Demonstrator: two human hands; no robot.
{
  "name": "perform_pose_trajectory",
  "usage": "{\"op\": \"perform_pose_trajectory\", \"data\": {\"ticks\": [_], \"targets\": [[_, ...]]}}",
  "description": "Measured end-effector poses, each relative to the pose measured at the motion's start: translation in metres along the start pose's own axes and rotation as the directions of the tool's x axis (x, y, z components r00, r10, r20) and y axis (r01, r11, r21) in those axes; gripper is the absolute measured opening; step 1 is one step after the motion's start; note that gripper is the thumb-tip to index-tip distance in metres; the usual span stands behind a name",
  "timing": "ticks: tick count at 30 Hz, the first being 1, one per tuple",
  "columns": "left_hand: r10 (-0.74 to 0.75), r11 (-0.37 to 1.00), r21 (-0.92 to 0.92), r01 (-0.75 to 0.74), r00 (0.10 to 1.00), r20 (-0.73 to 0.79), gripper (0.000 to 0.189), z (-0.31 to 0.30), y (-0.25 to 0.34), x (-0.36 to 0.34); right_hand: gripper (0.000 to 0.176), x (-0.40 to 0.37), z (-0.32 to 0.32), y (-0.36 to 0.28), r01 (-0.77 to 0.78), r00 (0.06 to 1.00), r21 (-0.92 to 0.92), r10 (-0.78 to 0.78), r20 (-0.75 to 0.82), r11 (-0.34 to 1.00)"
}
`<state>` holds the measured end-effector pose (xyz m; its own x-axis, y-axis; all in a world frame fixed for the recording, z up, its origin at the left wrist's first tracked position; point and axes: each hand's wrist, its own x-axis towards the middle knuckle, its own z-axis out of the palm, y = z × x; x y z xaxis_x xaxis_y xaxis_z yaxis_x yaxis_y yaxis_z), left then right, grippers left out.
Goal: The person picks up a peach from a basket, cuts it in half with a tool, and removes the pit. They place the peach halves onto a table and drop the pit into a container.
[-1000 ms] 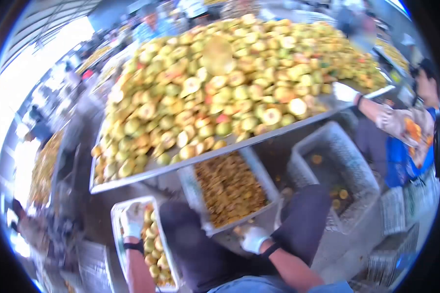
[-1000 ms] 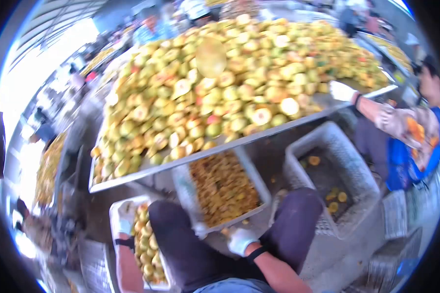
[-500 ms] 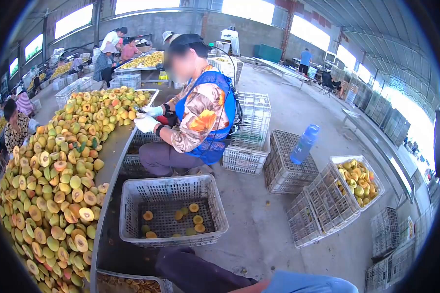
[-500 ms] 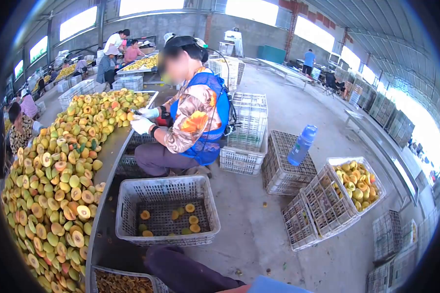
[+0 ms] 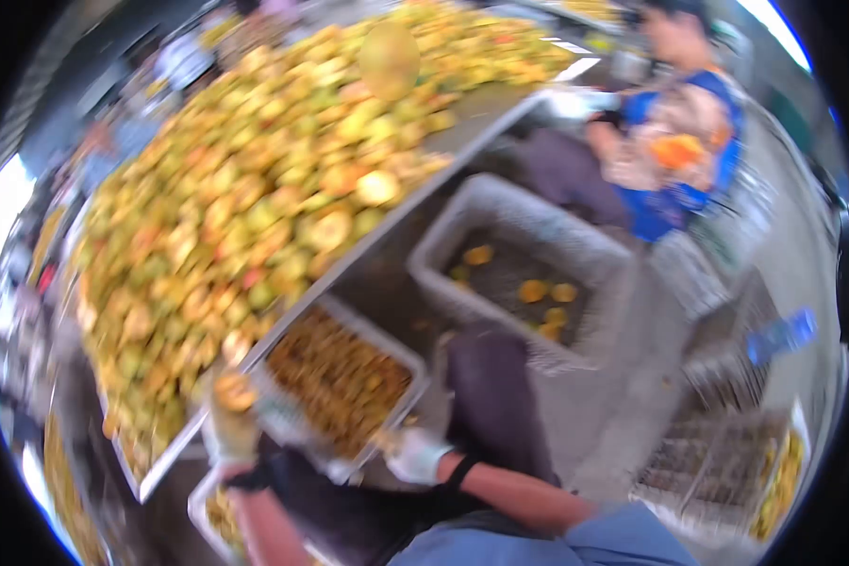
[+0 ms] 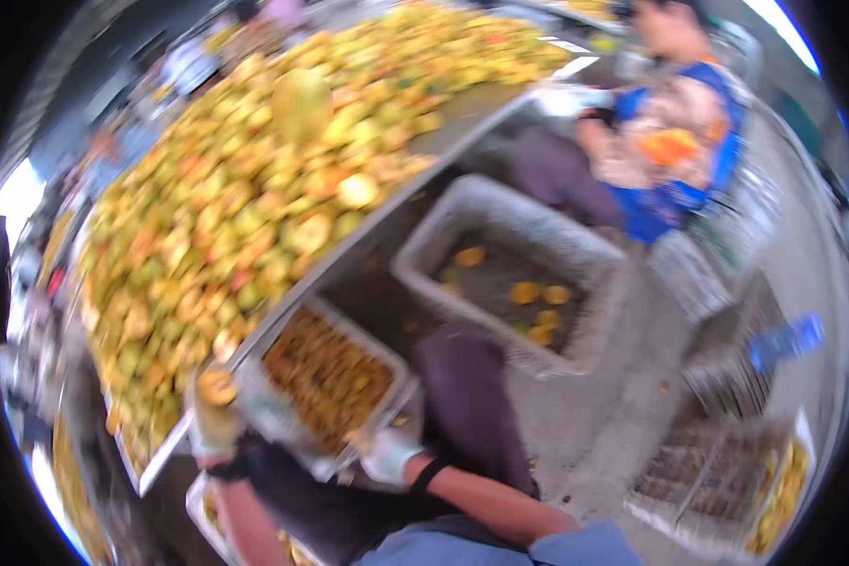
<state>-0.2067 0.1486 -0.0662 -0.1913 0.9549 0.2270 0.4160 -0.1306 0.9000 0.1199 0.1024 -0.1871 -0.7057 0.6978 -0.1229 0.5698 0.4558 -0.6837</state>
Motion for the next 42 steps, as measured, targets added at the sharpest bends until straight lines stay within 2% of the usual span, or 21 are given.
{"op": "perform_pose_trajectory", "data": {"ticks": [1,2,3,4,6,8,10,11,13,15,16,18,19,23,28,30,31,32,35,38,42], "targets": [[-0.449,0.65,-0.711,0.267,0.89,-0.076,0.044,0.045,0.065,-0.004,0.03,-0.003,-0.031,-0.012,0.05,0.995,-0.012,-0.05,-0.086,0.999],[-0.528,0.495,-0.786,0.369,0.847,0.065,0.047,0.061,0.088,-0.01,0.017,-0.004,-0.027,-0.005,0.208,0.913,-0.049,-0.212,-0.348,0.977],[-0.51,0.184,-0.9,0.396,0.821,0.257,0.055,0.073,0.081,-0.019,0.016,-0.002,-0.046,-0.018,0.198,0.914,0.095,-0.149,-0.378,0.976],[-0.517,0.089,-0.913,0.397,0.803,0.298,0.056,0.083,0.064,-0.033,0.016,-0.004,-0.07,-0.037,0.157,0.914,0.226,-0.055,-0.402,0.961],[-0.533,-0.12,-0.923,0.365,0.761,0.37,0.052,0.103,0.054,-0.054,0.016,-0.01,-0.084,-0.052,0.068,0.952,0.254,0.013,-0.307,0.965],[-0.578,-0.251,-0.933,0.259,0.733,0.359,0.048,0.119,0.05,-0.068,0.016,-0.008,-0.086,-0.061,0.087,0.959,0.248,-0.013,-0.283,0.965],[-0.585,-0.252,-0.942,0.22,0.741,0.33,0.048,0.129,0.05,-0.083,0.018,-0.011,-0.082,-0.065,0.099,0.962,0.195,-0.044,-0.269,0.976],[-0.571,-0.227,-0.95,0.215,0.761,0.308,0.049,0.131,0.047,-0.09,0.019,-0.011,-0.08,-0.066,0.06,0.981,0.193,-0.022,-0.194,0.979],[-0.559,-0.2,-0.957,0.21,0.778,0.287,0.05,0.133,0.036,-0.102,0.018,-0.012,-0.072,-0.072,0.071,0.983,0.237,-0.027,-0.182,0.969],[-0.476,-0.159,-0.959,0.235,0.833,0.283,0.05,0.133,0.032,-0.106,0.018,-0.013,-0.065,-0.076,0.09,0.982,0.225,-0.049,-0.183,0.97],[-0.474,-0.16,-0.959,0.234,0.834,0.283,0.05,0.132,0.034,-0.107,0.018,-0.014,-0.064,-0.079,0.09,0.982,0.223,-0.049,-0.183,0.971],[-0.545,-0.013,-0.933,0.359,0.78,0.308,0.05,0.129,0.041,-0.108,0.018,-0.016,-0.067,-0.087,0.017,0.985,0.084,-0.002,-0.17,0.996],[-0.543,-0.008,-0.938,0.346,0.786,0.295,0.053,0.127,0.043,-0.111,0.018,-0.017,-0.066,-0.085,0.017,0.985,0.08,-0.003,-0.17,0.997],[-0.502,-0.117,-0.97,0.214,0.83,0.244,0.052,0.122,0.042,-0.114,0.02,-0.018,-0.064,-0.08,-0.022,0.986,0.119,0.041,-0.161,0.993],[-0.42,-0.126,-0.988,0.091,0.897,0.136,0.045,0.124,0.047,-0.113,0.021,-0.017,-0.066,-0.086,-0.026,0.986,0.147,0.05,-0.157,0.989],[-0.498,-0.201,-0.979,0.039,0.856,0.136,0.034,0.126,0.039,-0.116,0.021,-0.016,-0.063,-0.086,-0.017,0.988,0.163,0.041,-0.146,0.987],[-0.437,-0.303,-0.953,0.023,0.885,0.16,0.03,0.127,0.034,-0.115,0.021,-0.016,-0.063,-0.087,-0.017,0.989,0.166,0.041,-0.143,0.986],[-0.441,-0.302,-0.953,0.021,0.883,0.159,0.03,0.13,0.03,-0.116,0.021,-0.016,-0.064,-0.09,-0.017,0.991,0.177,0.039,-0.125,0.984],[-0.674,-0.135,-0.991,-0.015,0.735,0.081,0.035,0.134,0.051,-0.111,0.019,-0.015,-0.056,-0.091,0.031,0.989,0.201,-0.001,-0.151,0.979],[-0.611,-0.035,-0.996,0.078,0.787,0.084,0.042,0.136,0.046,-0.116,0.019,-0.013,-0.048,-0.087,0.084,0.978,0.205,-0.041,-0.206,0.975],[-0.572,-0.106,-0.99,0.094,0.809,0.138,0.037,0.137,0.046,-0.114,0.018,-0.012,-0.046,-0.09,0.073,0.976,0.203,-0.028,-0.217,0.977]]}}
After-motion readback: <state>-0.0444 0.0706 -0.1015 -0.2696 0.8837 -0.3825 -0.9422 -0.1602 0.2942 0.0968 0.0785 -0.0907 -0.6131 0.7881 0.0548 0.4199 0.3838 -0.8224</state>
